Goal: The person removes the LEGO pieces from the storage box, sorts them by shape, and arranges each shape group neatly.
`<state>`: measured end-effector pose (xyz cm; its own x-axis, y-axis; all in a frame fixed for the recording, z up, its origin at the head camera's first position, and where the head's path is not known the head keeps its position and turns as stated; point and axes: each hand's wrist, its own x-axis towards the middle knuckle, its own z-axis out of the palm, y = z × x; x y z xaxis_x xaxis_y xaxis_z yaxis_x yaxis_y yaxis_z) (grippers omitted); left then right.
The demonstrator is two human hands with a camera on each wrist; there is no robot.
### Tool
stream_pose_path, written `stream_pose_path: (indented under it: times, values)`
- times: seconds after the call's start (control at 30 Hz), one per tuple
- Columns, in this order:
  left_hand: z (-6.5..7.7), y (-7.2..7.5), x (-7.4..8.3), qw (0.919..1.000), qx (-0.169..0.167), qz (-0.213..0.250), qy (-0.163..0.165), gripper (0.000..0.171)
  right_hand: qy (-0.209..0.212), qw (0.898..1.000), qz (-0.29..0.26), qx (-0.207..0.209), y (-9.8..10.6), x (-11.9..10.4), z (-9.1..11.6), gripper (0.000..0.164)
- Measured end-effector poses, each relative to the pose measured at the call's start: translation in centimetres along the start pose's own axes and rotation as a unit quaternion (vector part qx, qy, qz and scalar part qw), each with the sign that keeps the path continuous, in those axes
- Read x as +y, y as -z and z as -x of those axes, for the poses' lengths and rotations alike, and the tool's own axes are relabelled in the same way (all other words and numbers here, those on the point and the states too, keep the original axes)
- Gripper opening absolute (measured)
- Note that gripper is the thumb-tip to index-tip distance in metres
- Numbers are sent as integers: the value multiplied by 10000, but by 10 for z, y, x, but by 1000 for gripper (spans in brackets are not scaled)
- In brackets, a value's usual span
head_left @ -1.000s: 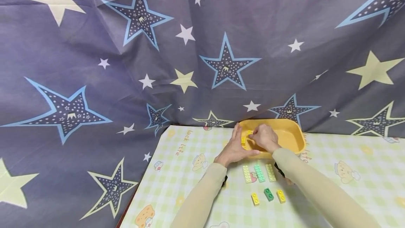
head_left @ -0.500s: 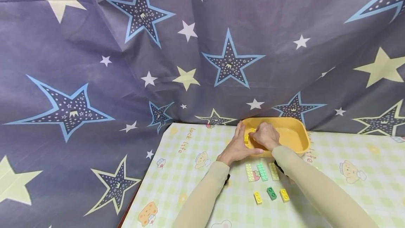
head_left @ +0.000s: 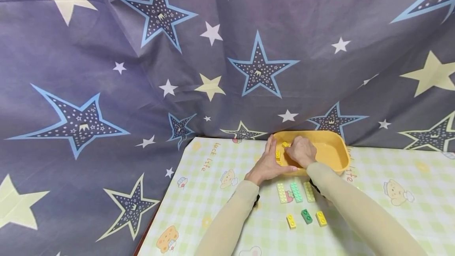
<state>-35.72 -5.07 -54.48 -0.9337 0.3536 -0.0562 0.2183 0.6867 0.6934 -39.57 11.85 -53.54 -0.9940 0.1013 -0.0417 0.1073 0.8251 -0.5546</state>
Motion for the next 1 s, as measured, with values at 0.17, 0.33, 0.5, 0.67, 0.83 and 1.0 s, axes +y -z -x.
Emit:
stream_pose_path:
  times: [0.17,0.33,0.5,0.67,0.83,1.0]
  values:
    - [-3,1,0,10000,7,3,-12,135,90,9999,98,102,2,-1,1,21]
    - [-1,2,1,10000,-8,50,3,135,156,9998,31,70,1,1,-2,23]
    - [1,1,1,10000,-11,51,62,133,311,9993,-90,208,-7,12,-11,22]
    - [1,1,1,10000,-39,57,67,132,494,9985,-219,121,-13,25,-21,21]
    - [0,4,2,10000,-32,5,-5,133,584,9978,-297,57,-11,31,-25,26]
    - [1,2,0,10000,-31,-14,19,131,431,9985,-330,34,3,19,-9,22]
